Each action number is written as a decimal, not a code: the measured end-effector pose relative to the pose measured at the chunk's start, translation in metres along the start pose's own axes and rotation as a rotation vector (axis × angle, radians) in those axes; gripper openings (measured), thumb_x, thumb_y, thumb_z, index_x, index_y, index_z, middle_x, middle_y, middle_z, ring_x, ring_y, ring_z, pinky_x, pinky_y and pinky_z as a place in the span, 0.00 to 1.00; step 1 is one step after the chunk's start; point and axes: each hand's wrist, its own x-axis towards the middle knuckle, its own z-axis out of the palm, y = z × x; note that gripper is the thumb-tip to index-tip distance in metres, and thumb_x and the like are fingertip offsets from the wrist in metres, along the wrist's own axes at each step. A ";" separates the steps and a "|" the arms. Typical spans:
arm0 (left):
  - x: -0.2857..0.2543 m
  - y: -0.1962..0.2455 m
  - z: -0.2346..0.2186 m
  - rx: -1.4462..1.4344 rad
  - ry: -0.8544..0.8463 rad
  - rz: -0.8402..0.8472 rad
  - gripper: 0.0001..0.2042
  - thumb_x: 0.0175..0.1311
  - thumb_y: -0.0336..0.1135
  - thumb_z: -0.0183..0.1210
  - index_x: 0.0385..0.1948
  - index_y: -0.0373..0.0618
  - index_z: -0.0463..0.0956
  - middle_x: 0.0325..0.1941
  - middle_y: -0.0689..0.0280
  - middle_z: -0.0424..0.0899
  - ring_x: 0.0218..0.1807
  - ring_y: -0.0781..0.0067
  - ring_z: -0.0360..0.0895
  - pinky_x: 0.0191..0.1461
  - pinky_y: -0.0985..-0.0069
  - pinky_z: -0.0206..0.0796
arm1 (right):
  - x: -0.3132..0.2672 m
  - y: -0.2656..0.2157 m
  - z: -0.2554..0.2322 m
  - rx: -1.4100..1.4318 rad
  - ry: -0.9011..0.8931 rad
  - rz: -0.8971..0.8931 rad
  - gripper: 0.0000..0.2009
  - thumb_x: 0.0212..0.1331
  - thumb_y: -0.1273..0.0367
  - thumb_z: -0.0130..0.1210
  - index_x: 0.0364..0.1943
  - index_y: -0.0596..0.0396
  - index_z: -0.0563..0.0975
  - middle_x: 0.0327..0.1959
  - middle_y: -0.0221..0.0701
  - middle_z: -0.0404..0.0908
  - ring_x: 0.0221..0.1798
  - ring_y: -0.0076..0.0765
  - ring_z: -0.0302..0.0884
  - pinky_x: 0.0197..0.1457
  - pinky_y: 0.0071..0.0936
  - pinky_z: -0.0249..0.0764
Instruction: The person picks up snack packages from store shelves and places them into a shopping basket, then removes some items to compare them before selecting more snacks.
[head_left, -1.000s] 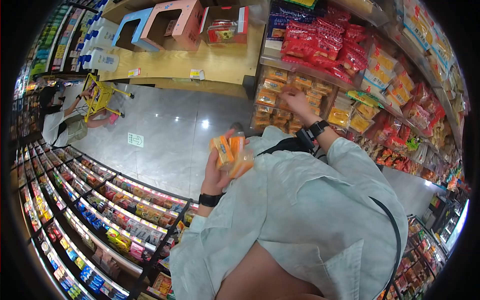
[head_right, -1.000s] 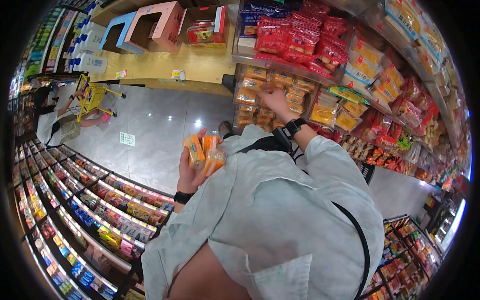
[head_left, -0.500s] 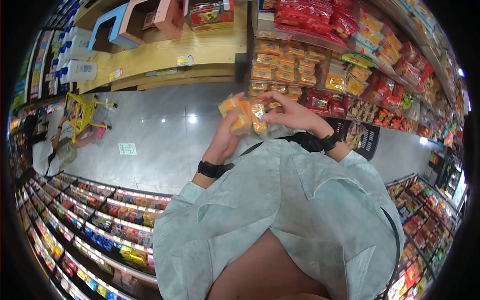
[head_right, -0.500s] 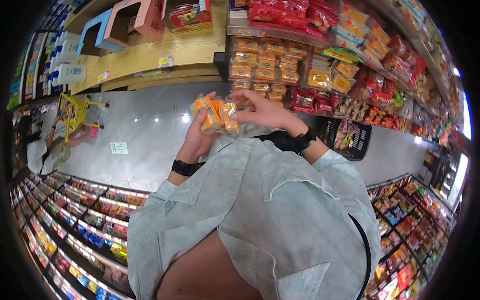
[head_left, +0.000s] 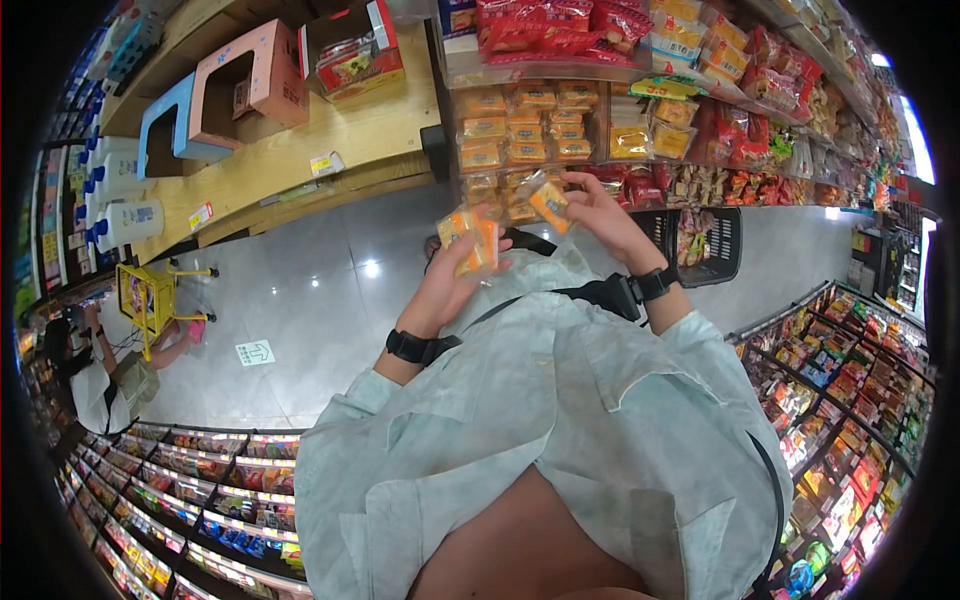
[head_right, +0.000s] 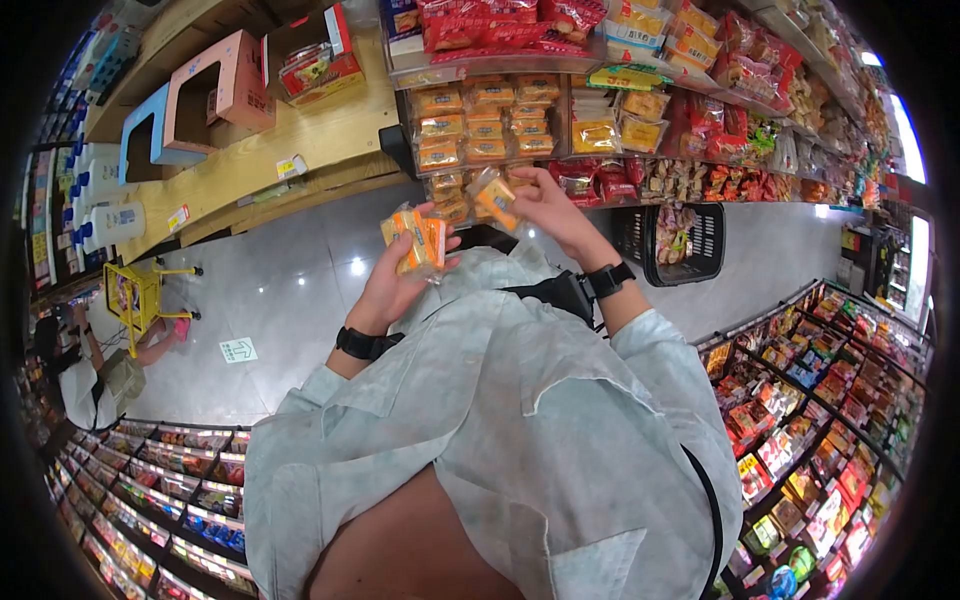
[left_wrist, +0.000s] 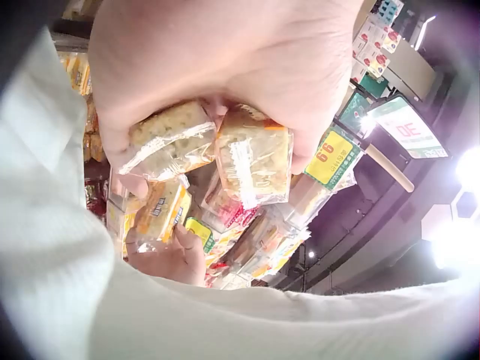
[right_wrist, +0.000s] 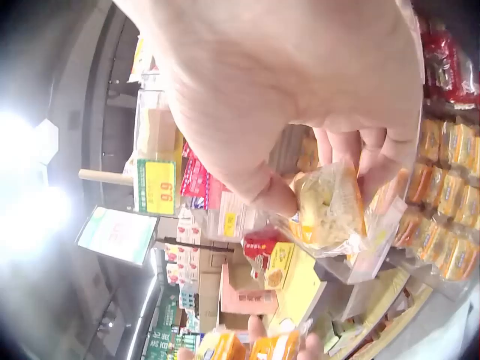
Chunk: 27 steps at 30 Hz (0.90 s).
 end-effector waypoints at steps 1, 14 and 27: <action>0.000 0.000 -0.001 0.011 0.015 0.006 0.30 0.80 0.49 0.47 0.78 0.51 0.53 0.70 0.50 0.70 0.71 0.50 0.71 0.73 0.49 0.66 | 0.008 -0.004 -0.008 0.033 0.039 0.011 0.27 0.62 0.72 0.60 0.66 0.57 0.67 0.52 0.30 0.81 0.52 0.25 0.77 0.58 0.25 0.72; -0.009 -0.008 0.032 0.005 0.351 0.234 0.26 0.82 0.49 0.40 0.77 0.53 0.55 0.67 0.52 0.73 0.67 0.54 0.74 0.66 0.56 0.71 | 0.177 0.018 -0.073 -0.230 0.116 -0.175 0.24 0.57 0.64 0.71 0.57 0.60 0.79 0.46 0.35 0.84 0.49 0.30 0.82 0.51 0.28 0.78; -0.012 -0.032 0.042 -0.165 0.438 0.386 0.29 0.79 0.50 0.50 0.76 0.53 0.56 0.67 0.56 0.74 0.68 0.56 0.73 0.66 0.59 0.72 | 0.199 0.027 -0.068 -0.206 0.142 -0.106 0.16 0.58 0.66 0.69 0.47 0.59 0.82 0.41 0.32 0.86 0.44 0.29 0.82 0.50 0.27 0.77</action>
